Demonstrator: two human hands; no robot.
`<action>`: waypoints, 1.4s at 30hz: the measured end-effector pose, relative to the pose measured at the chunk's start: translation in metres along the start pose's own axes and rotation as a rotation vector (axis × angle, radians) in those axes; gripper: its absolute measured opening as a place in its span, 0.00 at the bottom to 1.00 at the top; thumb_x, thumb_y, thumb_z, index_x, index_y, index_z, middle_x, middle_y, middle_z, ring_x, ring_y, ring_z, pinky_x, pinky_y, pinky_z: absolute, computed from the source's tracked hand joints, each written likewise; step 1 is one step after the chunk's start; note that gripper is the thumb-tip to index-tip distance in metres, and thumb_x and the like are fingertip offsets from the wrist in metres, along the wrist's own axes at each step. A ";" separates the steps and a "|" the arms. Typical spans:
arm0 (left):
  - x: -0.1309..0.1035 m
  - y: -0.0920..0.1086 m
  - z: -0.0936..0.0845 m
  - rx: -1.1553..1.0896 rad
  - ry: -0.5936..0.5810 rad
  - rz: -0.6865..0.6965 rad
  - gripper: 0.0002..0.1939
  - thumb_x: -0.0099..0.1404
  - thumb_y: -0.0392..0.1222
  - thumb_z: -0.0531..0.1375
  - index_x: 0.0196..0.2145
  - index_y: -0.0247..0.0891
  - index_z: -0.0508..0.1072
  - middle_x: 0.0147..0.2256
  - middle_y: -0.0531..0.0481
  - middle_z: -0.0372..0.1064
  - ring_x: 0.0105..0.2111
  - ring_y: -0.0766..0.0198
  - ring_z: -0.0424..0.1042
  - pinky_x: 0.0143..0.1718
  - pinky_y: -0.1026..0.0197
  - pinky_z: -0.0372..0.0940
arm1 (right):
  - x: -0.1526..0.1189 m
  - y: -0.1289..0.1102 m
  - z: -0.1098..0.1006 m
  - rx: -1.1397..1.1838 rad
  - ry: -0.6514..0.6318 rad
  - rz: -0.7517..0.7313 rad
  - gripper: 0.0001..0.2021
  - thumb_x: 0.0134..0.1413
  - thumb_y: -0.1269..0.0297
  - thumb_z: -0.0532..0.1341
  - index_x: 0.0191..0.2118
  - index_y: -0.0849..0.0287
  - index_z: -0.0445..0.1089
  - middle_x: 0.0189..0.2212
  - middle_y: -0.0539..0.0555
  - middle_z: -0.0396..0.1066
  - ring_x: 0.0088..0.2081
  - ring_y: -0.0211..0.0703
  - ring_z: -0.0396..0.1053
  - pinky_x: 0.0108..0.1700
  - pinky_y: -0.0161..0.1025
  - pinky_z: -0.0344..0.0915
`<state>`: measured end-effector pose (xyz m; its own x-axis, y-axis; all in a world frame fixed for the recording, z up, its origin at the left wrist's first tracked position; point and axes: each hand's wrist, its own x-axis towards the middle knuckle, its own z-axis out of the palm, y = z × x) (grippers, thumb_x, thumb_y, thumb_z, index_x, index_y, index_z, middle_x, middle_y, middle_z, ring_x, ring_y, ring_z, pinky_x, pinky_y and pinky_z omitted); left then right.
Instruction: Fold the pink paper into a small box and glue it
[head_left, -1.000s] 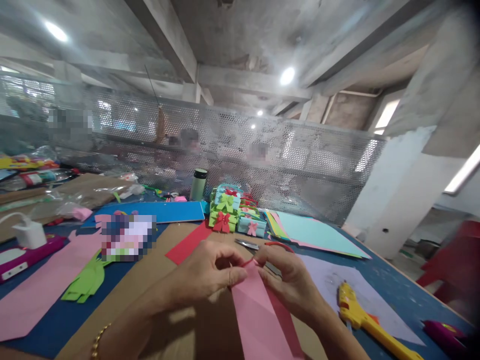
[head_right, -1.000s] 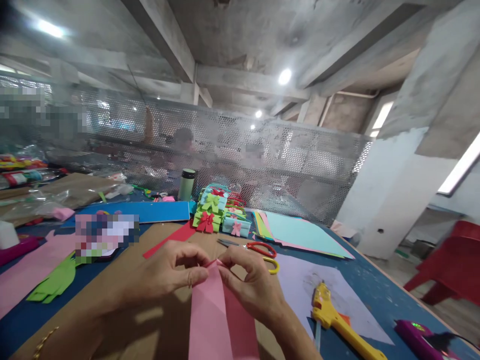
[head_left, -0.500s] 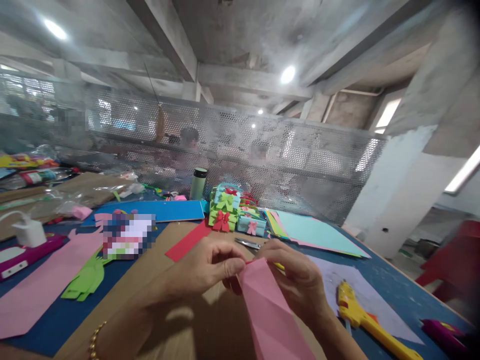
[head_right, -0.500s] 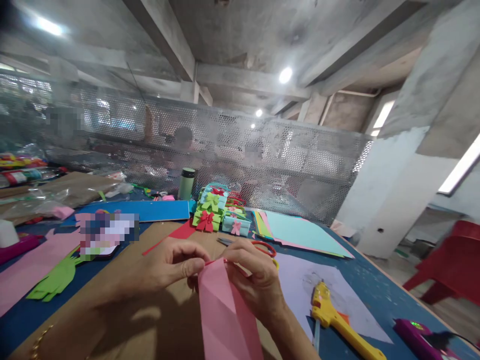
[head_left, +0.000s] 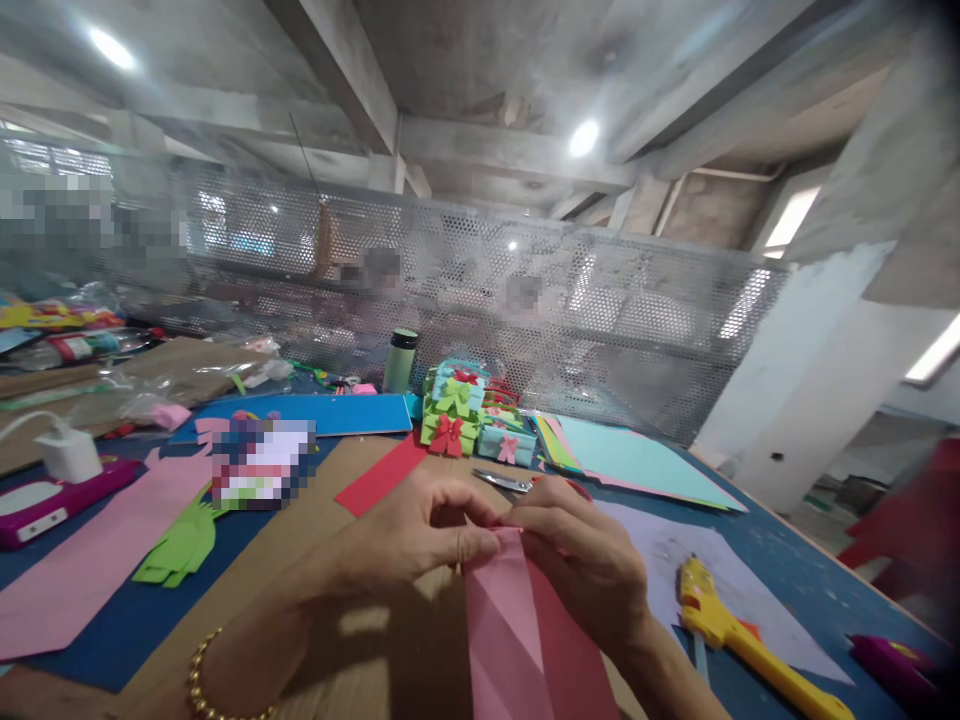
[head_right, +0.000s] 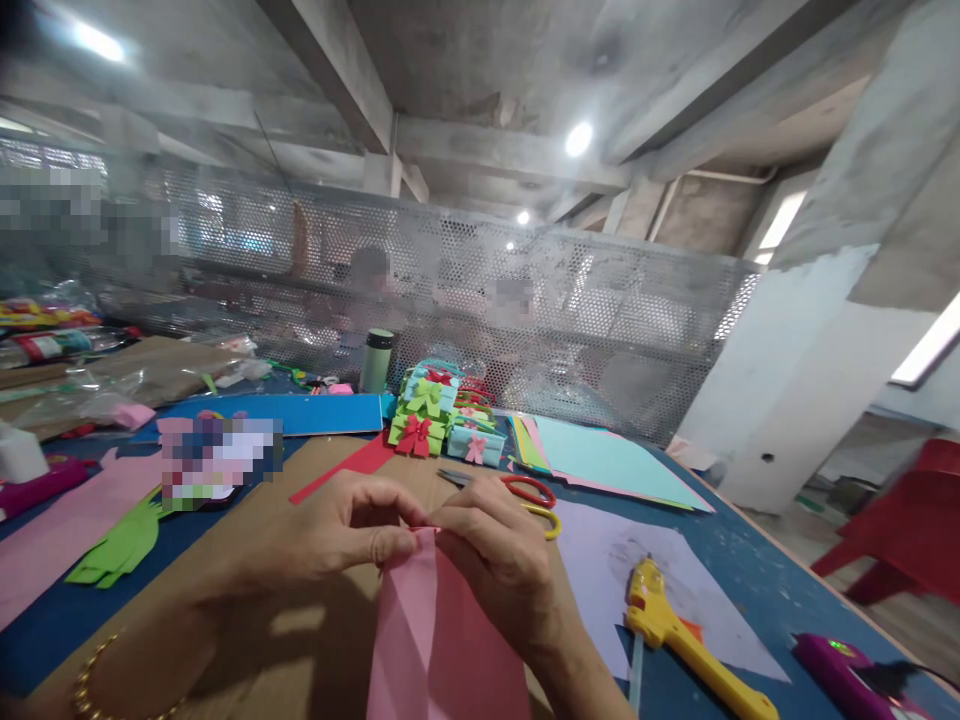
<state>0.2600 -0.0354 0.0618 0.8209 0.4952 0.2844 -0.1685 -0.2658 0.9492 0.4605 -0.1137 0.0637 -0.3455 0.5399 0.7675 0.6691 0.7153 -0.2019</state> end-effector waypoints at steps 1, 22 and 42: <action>0.000 0.000 0.000 -0.005 -0.002 -0.007 0.13 0.62 0.48 0.65 0.39 0.36 0.77 0.34 0.50 0.73 0.32 0.68 0.68 0.35 0.65 0.62 | 0.001 0.000 0.001 0.009 0.008 0.004 0.08 0.60 0.76 0.58 0.38 0.56 0.72 0.31 0.52 0.70 0.32 0.40 0.68 0.35 0.39 0.64; -0.002 0.012 -0.002 -0.082 -0.003 0.001 0.11 0.63 0.44 0.65 0.40 0.35 0.78 0.36 0.48 0.74 0.35 0.67 0.70 0.37 0.64 0.64 | 0.002 -0.002 -0.003 0.011 0.114 -0.054 0.09 0.57 0.79 0.59 0.39 0.60 0.73 0.31 0.53 0.71 0.32 0.38 0.68 0.33 0.39 0.65; -0.001 0.019 -0.007 0.027 0.062 0.038 0.13 0.65 0.47 0.61 0.37 0.33 0.76 0.31 0.48 0.71 0.30 0.67 0.69 0.33 0.64 0.63 | 0.001 -0.001 -0.002 0.004 0.145 -0.014 0.09 0.57 0.79 0.59 0.38 0.57 0.72 0.29 0.51 0.71 0.30 0.38 0.67 0.32 0.37 0.64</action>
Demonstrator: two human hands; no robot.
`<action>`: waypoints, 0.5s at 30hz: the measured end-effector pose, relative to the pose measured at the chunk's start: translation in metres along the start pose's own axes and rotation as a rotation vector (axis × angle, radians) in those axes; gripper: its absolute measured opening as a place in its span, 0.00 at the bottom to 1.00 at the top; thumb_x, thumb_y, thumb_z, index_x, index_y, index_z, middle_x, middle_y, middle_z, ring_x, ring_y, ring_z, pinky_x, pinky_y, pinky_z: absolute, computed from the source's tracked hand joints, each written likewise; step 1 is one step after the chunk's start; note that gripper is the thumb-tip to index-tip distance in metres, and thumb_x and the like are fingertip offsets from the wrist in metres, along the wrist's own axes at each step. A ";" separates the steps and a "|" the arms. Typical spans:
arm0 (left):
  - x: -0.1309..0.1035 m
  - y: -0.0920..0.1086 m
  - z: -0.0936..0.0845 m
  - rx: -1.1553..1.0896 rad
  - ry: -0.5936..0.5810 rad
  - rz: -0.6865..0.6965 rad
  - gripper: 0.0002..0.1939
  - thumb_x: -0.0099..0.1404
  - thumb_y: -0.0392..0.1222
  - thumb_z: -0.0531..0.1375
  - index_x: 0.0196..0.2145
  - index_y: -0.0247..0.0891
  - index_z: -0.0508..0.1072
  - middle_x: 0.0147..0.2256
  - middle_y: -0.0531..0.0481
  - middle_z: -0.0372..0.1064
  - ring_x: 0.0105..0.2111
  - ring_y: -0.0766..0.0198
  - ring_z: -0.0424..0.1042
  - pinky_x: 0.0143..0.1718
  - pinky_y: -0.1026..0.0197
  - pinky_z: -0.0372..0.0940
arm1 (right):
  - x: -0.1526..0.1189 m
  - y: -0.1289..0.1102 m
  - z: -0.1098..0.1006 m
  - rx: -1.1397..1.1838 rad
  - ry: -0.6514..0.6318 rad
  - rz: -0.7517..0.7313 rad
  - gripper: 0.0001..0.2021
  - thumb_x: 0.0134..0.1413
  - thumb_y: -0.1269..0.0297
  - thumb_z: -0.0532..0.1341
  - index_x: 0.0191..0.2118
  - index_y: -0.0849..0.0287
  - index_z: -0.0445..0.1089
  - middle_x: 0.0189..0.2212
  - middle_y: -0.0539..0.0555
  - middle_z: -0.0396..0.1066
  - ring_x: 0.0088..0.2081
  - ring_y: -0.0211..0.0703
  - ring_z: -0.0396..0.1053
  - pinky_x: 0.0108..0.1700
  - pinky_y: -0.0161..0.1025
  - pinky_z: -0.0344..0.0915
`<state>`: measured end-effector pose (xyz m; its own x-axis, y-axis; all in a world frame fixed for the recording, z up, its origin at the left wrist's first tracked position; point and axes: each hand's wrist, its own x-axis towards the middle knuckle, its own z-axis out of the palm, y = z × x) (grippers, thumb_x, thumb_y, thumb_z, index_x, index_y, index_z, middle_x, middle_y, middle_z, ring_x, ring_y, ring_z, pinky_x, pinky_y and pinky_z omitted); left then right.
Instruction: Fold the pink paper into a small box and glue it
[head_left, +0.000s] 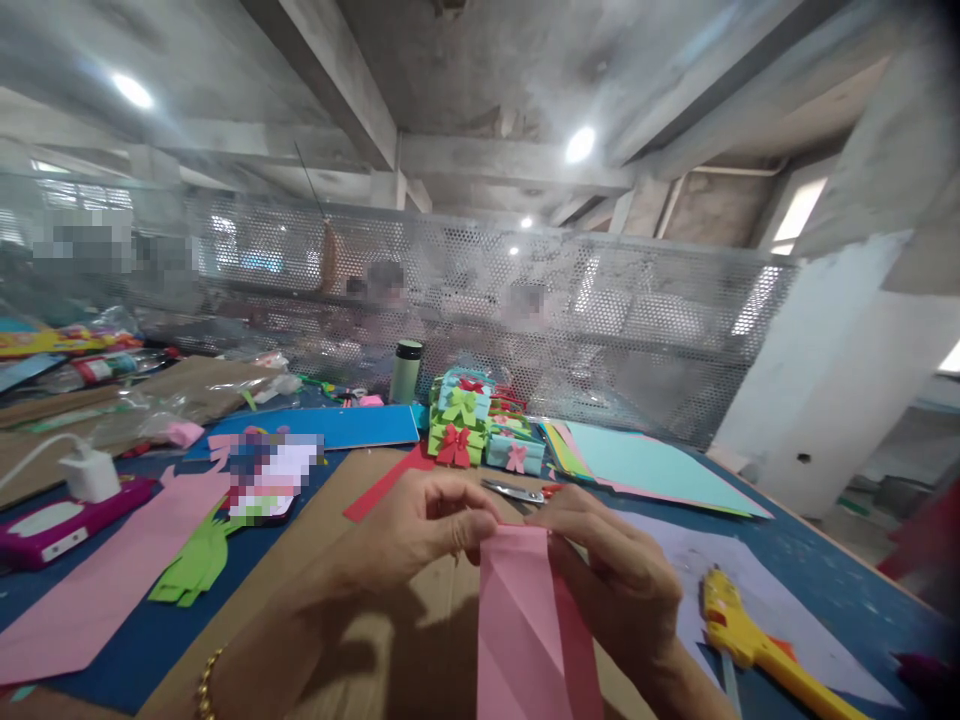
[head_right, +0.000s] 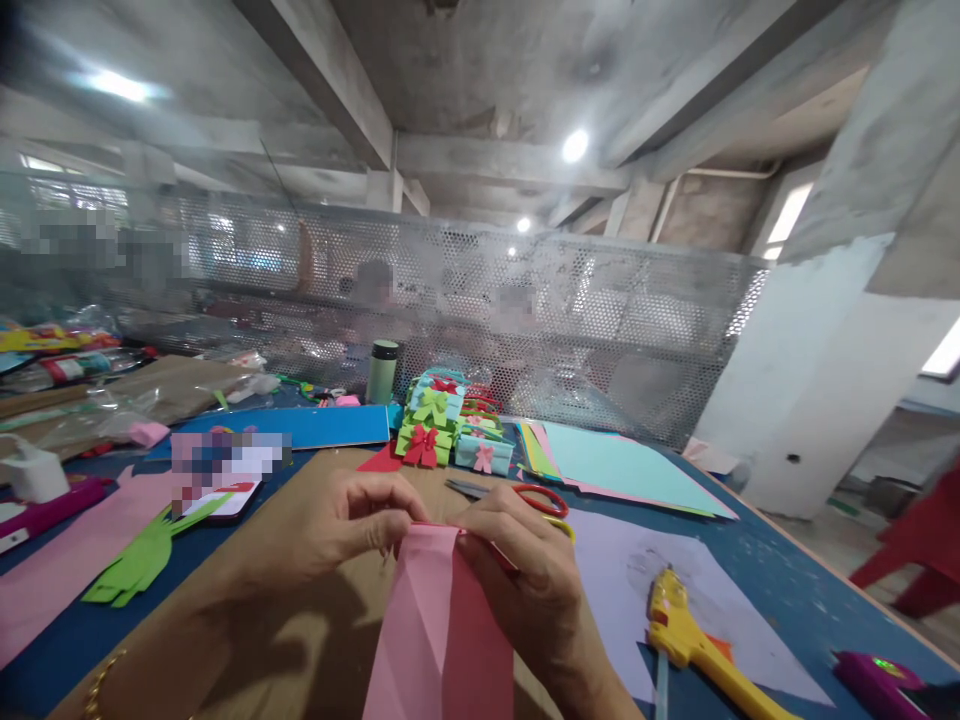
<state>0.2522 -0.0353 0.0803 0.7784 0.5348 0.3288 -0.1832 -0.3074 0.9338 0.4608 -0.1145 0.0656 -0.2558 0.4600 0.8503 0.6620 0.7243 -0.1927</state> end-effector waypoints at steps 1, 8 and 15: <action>0.000 -0.002 0.002 -0.016 -0.007 -0.015 0.11 0.63 0.46 0.63 0.37 0.34 0.76 0.31 0.49 0.71 0.30 0.67 0.68 0.34 0.64 0.63 | 0.000 0.000 0.000 0.000 0.005 -0.003 0.09 0.57 0.79 0.59 0.37 0.57 0.72 0.30 0.51 0.71 0.31 0.38 0.67 0.32 0.37 0.64; 0.002 -0.012 0.004 0.074 0.051 -0.021 0.09 0.62 0.44 0.64 0.33 0.34 0.77 0.31 0.49 0.72 0.31 0.66 0.68 0.32 0.64 0.61 | 0.001 -0.002 0.003 -0.038 0.003 -0.011 0.09 0.57 0.78 0.58 0.35 0.59 0.72 0.26 0.51 0.69 0.29 0.38 0.68 0.30 0.36 0.64; 0.003 -0.011 0.009 0.094 0.033 0.012 0.10 0.63 0.46 0.62 0.36 0.37 0.77 0.32 0.50 0.72 0.32 0.66 0.67 0.33 0.64 0.60 | 0.003 -0.005 0.010 -0.006 0.010 -0.002 0.07 0.58 0.75 0.59 0.32 0.59 0.72 0.24 0.52 0.69 0.25 0.37 0.65 0.27 0.35 0.61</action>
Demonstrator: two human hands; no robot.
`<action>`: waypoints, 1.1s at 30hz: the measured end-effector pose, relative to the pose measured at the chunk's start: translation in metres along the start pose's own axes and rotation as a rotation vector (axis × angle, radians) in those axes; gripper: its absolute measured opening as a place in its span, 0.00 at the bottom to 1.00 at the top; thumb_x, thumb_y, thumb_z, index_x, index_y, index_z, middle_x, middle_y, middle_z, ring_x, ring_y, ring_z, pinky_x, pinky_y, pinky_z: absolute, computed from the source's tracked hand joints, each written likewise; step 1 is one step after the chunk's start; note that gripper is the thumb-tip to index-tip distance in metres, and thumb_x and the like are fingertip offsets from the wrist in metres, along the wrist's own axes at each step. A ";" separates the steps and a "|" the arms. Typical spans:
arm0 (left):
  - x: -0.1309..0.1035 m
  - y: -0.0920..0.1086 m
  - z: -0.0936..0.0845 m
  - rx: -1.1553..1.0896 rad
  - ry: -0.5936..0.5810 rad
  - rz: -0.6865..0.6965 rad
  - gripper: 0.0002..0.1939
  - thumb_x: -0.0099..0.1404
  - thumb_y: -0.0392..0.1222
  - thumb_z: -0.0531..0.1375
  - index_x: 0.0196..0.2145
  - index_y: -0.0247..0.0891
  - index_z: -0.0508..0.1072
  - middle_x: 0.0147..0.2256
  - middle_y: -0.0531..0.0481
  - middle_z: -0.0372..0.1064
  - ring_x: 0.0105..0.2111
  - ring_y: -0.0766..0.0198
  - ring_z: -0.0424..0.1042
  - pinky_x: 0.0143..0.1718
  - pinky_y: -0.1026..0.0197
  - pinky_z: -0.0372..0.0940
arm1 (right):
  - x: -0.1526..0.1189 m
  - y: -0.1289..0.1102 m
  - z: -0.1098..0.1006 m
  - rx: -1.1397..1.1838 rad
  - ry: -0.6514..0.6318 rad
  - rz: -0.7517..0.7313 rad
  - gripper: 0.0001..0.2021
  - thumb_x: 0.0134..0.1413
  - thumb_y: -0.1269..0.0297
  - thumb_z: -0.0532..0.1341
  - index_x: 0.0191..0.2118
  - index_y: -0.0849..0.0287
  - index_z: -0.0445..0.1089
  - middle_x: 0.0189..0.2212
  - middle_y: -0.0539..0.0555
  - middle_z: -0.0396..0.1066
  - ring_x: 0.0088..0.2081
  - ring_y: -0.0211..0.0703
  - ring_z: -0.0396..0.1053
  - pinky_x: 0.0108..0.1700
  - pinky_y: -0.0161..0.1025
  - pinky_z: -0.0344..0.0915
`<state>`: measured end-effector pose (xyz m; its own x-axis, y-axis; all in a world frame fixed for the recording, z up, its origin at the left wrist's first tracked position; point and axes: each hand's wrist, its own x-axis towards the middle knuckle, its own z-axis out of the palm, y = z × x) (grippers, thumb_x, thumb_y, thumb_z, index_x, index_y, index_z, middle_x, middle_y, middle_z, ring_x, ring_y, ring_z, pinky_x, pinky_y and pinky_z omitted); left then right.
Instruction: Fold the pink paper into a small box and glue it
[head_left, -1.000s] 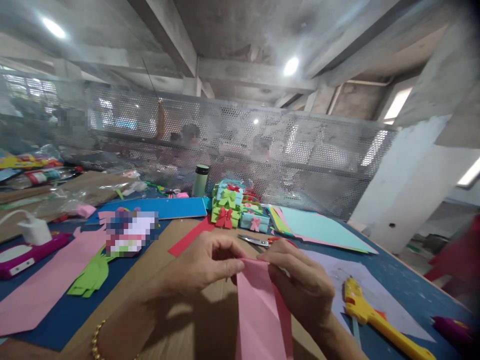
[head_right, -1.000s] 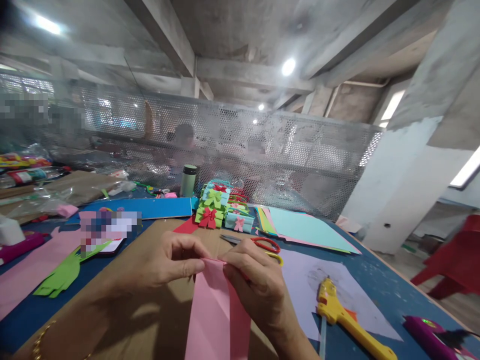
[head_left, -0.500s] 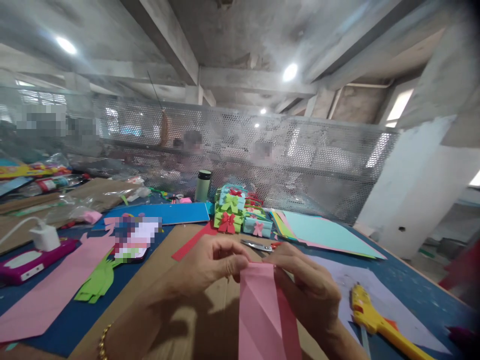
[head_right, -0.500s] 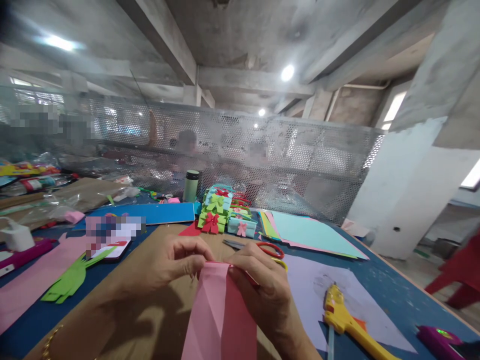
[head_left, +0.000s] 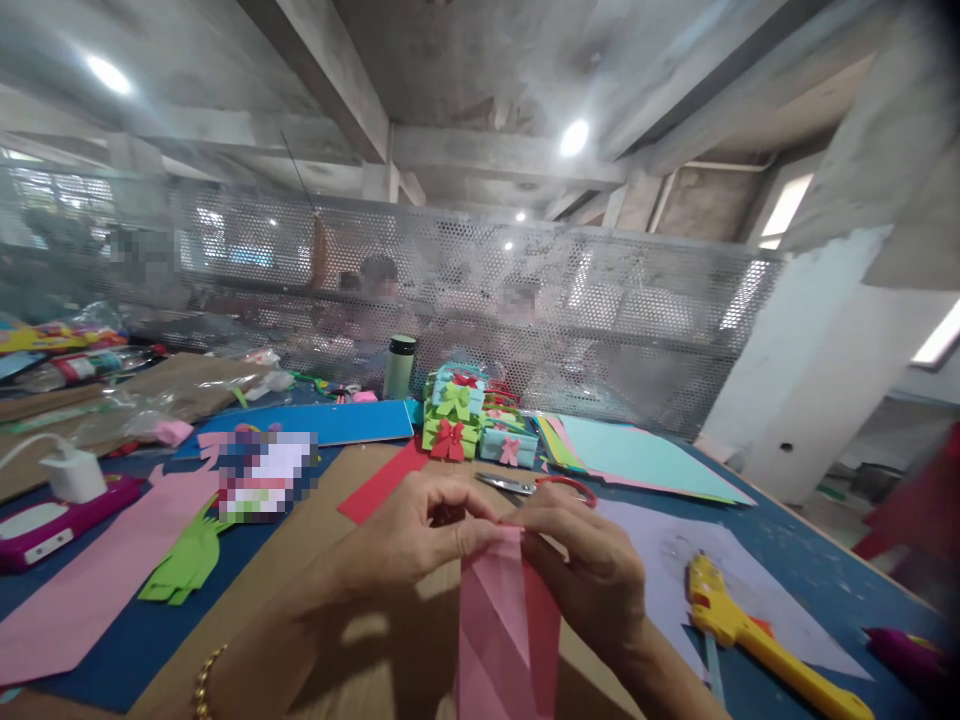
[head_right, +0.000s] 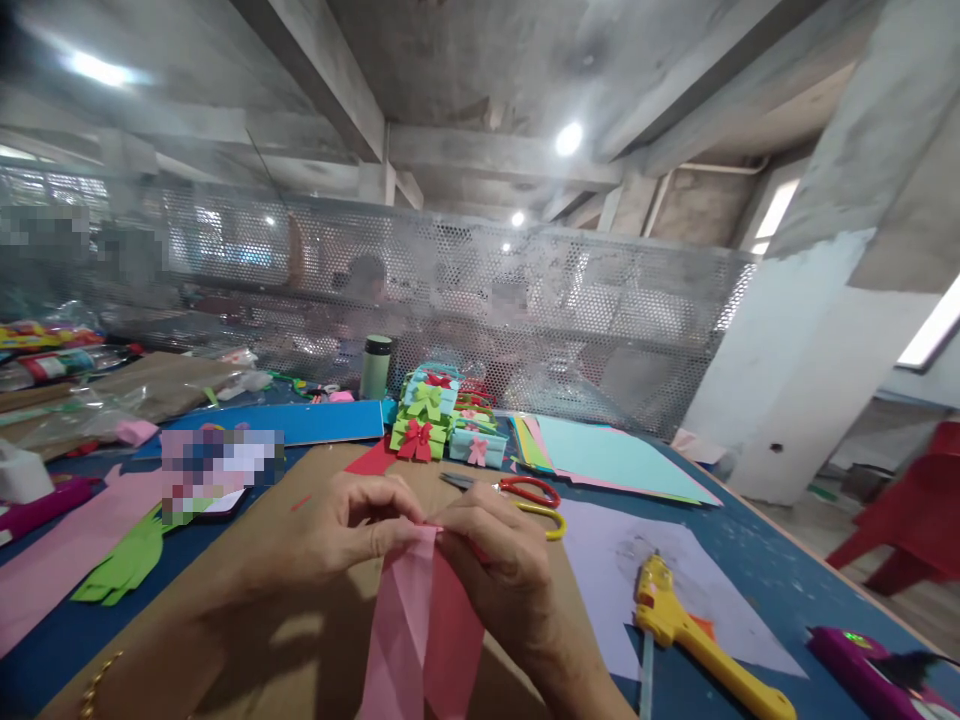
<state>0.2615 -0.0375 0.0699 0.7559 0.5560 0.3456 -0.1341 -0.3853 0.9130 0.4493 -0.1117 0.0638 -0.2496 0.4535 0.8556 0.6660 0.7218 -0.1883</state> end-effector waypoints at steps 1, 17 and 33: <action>0.000 0.000 0.001 0.000 0.007 -0.011 0.10 0.63 0.46 0.62 0.35 0.37 0.77 0.31 0.51 0.71 0.32 0.66 0.67 0.33 0.64 0.59 | 0.000 0.000 0.001 -0.004 0.000 -0.003 0.07 0.58 0.75 0.59 0.32 0.59 0.73 0.23 0.52 0.69 0.25 0.37 0.64 0.27 0.34 0.61; 0.000 -0.006 -0.003 0.085 0.061 -0.029 0.12 0.62 0.46 0.62 0.27 0.34 0.76 0.26 0.52 0.67 0.29 0.67 0.63 0.31 0.64 0.56 | -0.003 0.001 0.004 -0.012 -0.101 0.188 0.09 0.60 0.69 0.58 0.30 0.59 0.72 0.23 0.51 0.71 0.25 0.37 0.67 0.28 0.32 0.63; 0.000 0.003 -0.001 0.085 0.088 -0.074 0.17 0.60 0.53 0.64 0.27 0.35 0.76 0.26 0.52 0.67 0.28 0.66 0.63 0.30 0.64 0.57 | 0.006 -0.012 0.002 0.049 -0.077 0.249 0.10 0.60 0.68 0.57 0.27 0.59 0.69 0.23 0.49 0.69 0.25 0.35 0.64 0.28 0.31 0.60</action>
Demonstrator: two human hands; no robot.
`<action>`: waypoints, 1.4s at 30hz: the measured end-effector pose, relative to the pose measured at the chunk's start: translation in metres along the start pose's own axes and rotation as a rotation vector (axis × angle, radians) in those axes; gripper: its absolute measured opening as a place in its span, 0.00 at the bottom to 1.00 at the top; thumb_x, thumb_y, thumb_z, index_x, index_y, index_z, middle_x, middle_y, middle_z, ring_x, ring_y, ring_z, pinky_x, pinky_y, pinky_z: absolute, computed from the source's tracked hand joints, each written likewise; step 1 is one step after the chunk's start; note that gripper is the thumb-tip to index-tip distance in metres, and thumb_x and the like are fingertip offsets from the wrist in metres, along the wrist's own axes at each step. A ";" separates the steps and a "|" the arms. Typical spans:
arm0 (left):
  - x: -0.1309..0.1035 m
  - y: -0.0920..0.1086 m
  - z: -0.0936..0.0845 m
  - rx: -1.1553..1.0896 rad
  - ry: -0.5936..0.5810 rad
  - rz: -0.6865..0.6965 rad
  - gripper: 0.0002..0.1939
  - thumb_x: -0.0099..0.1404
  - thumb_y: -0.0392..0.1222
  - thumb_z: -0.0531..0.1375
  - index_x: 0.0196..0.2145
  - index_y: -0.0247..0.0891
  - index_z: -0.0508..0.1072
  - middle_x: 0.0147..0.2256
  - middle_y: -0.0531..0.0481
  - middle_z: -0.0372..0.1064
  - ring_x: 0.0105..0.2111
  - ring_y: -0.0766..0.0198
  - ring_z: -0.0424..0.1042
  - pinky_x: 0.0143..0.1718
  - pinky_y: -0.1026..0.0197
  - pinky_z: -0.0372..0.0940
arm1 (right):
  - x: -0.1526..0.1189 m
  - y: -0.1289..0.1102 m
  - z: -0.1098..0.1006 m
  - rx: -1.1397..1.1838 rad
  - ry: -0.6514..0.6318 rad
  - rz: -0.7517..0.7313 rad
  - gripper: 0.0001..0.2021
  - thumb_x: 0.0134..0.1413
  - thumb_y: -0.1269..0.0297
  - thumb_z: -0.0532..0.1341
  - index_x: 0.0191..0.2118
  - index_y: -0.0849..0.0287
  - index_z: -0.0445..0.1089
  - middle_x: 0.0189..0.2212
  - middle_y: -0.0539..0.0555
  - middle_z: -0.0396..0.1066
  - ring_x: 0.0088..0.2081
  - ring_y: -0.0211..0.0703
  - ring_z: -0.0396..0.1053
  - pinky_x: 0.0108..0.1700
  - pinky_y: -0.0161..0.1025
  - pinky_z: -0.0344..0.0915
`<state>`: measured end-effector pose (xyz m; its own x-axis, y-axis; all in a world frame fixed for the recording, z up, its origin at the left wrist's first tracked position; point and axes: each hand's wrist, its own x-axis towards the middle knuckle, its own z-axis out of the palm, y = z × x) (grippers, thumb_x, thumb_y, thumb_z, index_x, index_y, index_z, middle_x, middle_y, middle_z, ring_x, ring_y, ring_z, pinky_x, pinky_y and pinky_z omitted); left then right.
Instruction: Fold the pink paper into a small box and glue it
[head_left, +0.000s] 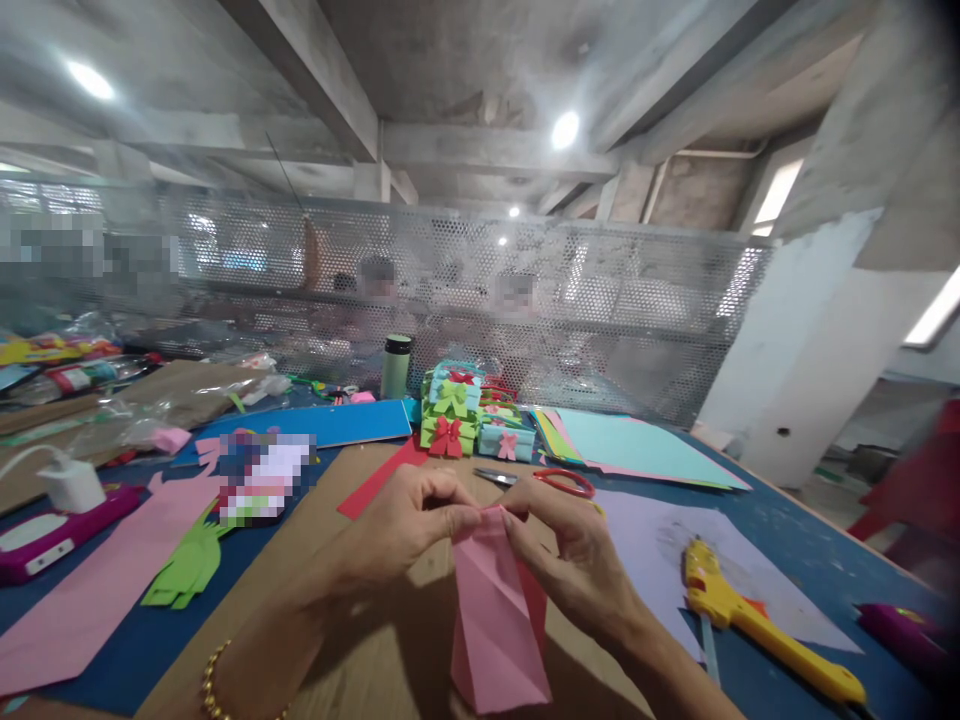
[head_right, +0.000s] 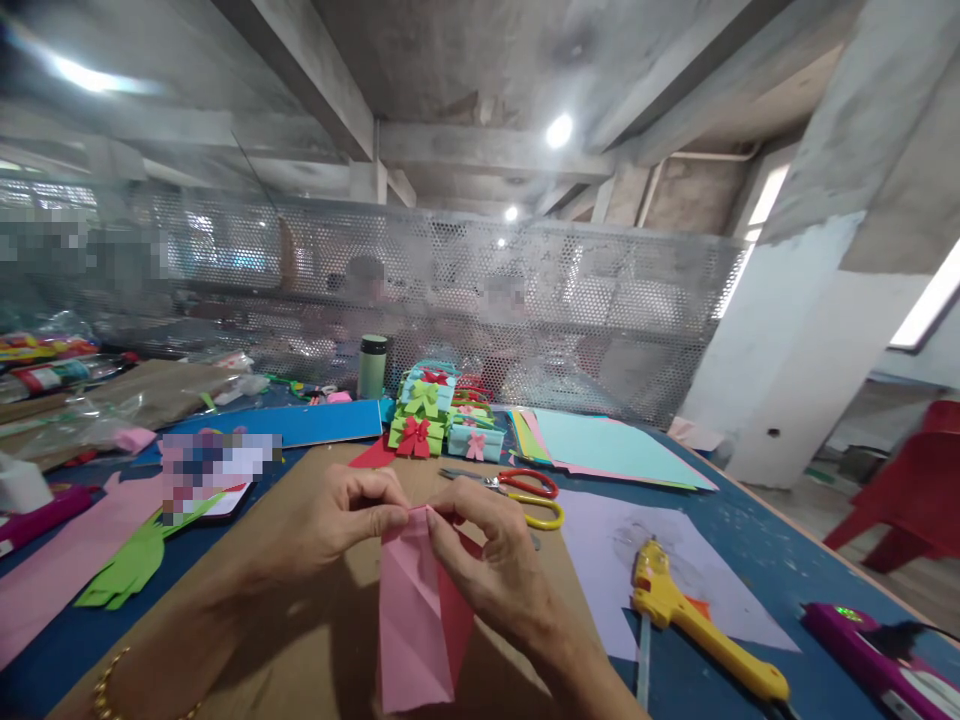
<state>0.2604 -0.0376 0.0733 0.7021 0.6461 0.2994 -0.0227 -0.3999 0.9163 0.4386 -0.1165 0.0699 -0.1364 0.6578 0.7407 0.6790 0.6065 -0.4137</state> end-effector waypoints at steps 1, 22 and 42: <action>0.000 -0.001 0.000 0.009 0.003 0.007 0.17 0.60 0.54 0.64 0.27 0.35 0.76 0.26 0.51 0.67 0.28 0.66 0.63 0.30 0.64 0.57 | 0.000 0.000 0.000 -0.004 0.011 -0.004 0.11 0.60 0.68 0.57 0.26 0.59 0.69 0.22 0.48 0.68 0.25 0.34 0.64 0.28 0.31 0.60; -0.001 -0.001 0.005 0.047 0.084 0.170 0.12 0.66 0.47 0.58 0.30 0.36 0.70 0.27 0.53 0.64 0.28 0.67 0.61 0.30 0.64 0.55 | -0.001 -0.001 -0.001 -0.100 -0.014 -0.024 0.10 0.63 0.66 0.57 0.30 0.58 0.70 0.24 0.49 0.70 0.26 0.35 0.67 0.29 0.30 0.62; -0.002 -0.005 0.005 0.257 0.141 0.315 0.13 0.69 0.41 0.55 0.27 0.37 0.71 0.27 0.52 0.66 0.29 0.66 0.64 0.32 0.62 0.57 | -0.005 -0.001 0.000 -0.171 -0.116 0.042 0.13 0.64 0.66 0.55 0.27 0.59 0.67 0.25 0.51 0.69 0.29 0.38 0.66 0.33 0.34 0.61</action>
<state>0.2629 -0.0402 0.0666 0.5845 0.5420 0.6038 -0.0296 -0.7294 0.6834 0.4387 -0.1200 0.0663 -0.1810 0.7337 0.6549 0.7972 0.4994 -0.3392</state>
